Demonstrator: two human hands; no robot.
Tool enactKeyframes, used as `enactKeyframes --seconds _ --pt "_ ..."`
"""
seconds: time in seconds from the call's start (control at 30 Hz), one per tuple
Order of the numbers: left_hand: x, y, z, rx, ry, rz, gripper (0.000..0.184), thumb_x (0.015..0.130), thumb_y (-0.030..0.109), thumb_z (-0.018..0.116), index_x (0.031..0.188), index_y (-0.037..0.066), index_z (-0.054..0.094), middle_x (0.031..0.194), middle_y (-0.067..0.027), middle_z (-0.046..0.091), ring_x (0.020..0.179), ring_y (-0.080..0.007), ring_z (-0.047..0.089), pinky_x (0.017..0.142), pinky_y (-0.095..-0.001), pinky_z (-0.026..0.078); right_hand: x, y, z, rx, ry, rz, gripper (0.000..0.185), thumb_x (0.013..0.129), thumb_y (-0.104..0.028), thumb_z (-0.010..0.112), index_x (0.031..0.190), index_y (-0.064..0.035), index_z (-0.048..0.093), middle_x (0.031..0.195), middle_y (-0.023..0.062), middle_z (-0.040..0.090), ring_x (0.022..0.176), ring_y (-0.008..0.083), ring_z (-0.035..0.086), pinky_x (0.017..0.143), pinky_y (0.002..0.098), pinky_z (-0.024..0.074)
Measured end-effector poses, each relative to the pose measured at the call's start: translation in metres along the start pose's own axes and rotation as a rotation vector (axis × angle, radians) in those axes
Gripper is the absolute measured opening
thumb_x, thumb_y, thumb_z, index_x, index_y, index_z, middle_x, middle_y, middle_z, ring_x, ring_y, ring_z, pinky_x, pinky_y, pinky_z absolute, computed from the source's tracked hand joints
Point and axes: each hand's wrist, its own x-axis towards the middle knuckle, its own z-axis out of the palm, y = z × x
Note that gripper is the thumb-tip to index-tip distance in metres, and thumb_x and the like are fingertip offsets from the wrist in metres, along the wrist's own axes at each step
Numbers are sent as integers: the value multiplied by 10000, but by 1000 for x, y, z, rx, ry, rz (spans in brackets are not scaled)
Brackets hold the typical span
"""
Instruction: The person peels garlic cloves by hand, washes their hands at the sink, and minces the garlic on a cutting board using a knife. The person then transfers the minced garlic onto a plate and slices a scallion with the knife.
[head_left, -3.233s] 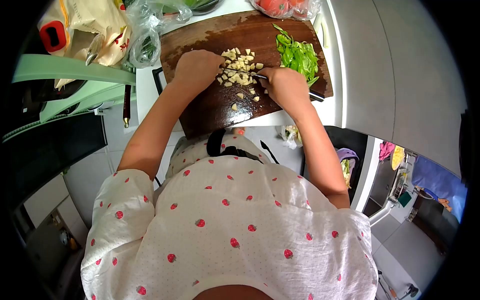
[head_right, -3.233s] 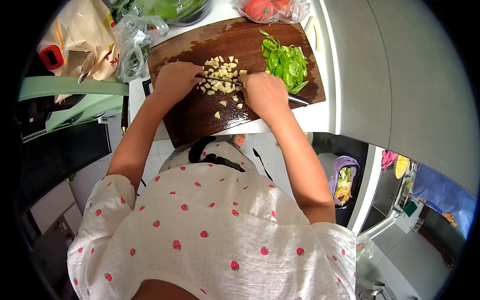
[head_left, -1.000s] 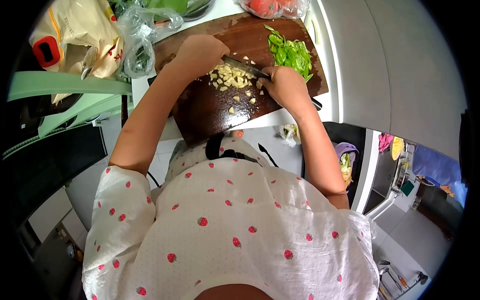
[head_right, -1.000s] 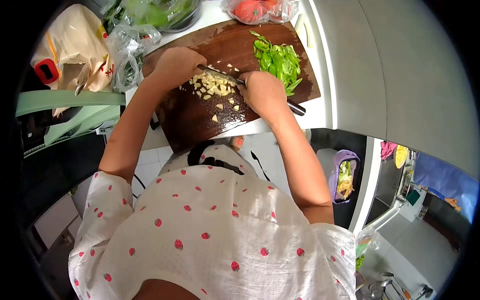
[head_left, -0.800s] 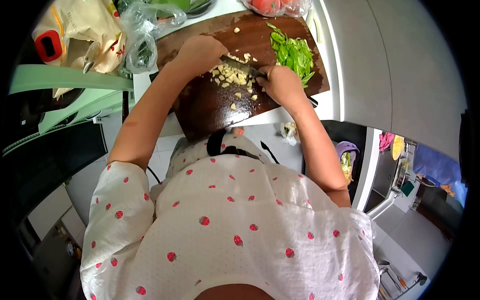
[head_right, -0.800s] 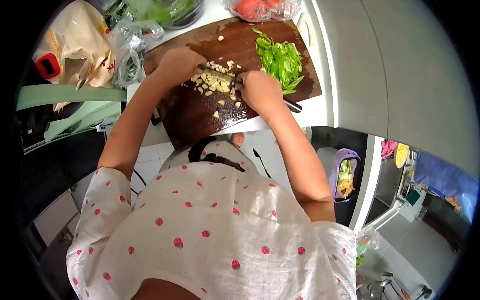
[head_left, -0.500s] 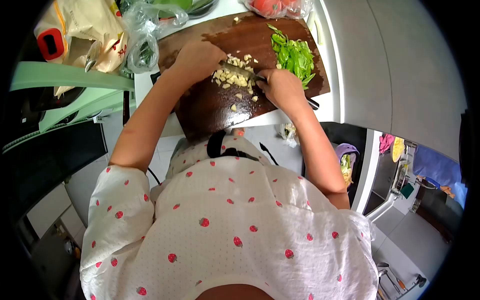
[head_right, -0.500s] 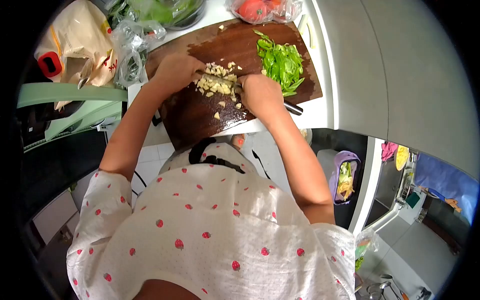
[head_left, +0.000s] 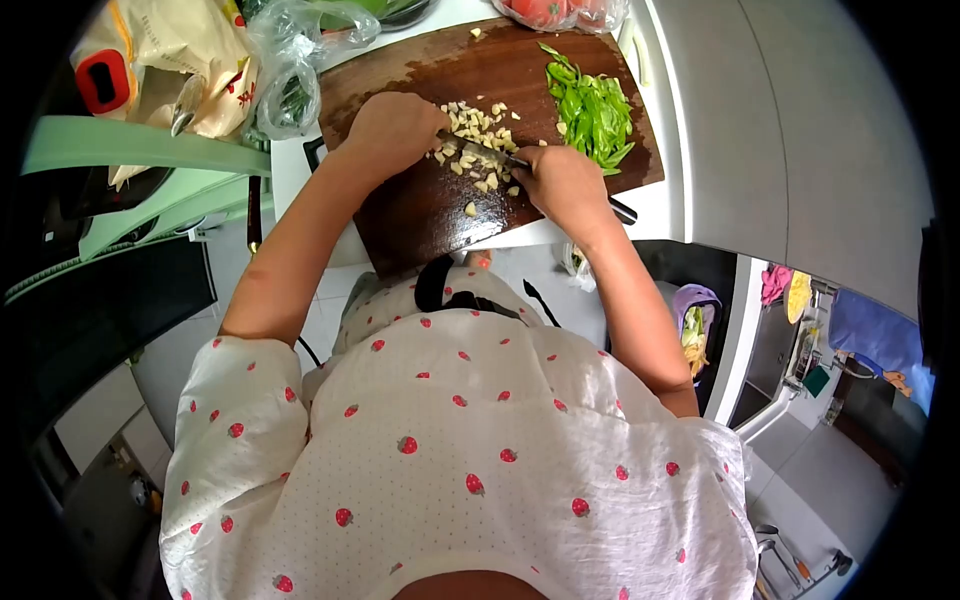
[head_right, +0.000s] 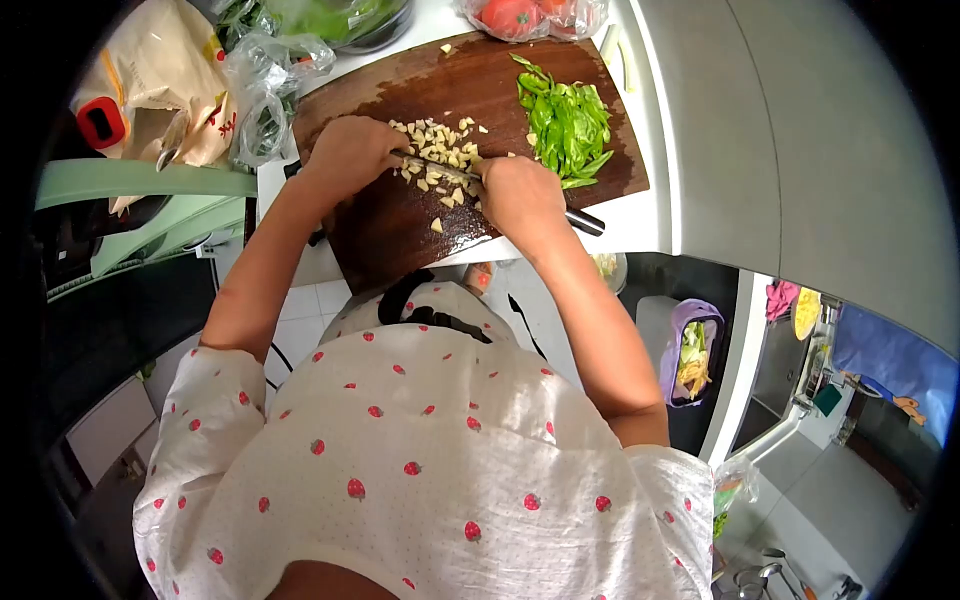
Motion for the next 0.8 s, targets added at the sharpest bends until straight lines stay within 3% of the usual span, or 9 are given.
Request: enactKeyframes --seconds 0.1,0.33,0.47,0.8 --pt "-11 3 -2 -51 85 35 163 735 238 651 852 125 665 780 -72 642 756 -281 611 666 -413 471 -8 -2 -4 32 51 -26 118 770 -167 597 829 -89 663 725 172 624 731 339 614 639 439 476" --pt "-13 3 2 -42 100 18 134 711 213 661 802 114 655 751 -72 636 743 -283 606 657 -409 465 -13 -3 0 49 57 -36 109 770 -156 589 799 -77 659 706 178 619 719 343 613 636 441 473" --pt "-22 9 11 -82 84 16 127 709 211 664 783 109 654 758 -65 639 736 -284 606 648 -413 463 -17 0 15 -14 32 -40 175 804 -225 602 910 -106 674 744 163 624 705 343 600 629 421 469" --pt "-22 15 7 -44 -24 -32 134 712 220 662 784 107 654 759 -72 639 740 -279 609 664 -404 463 -20 1 9 7 -27 -32 170 802 -219 599 918 -117 672 754 152 630 721 337 604 628 421 467"
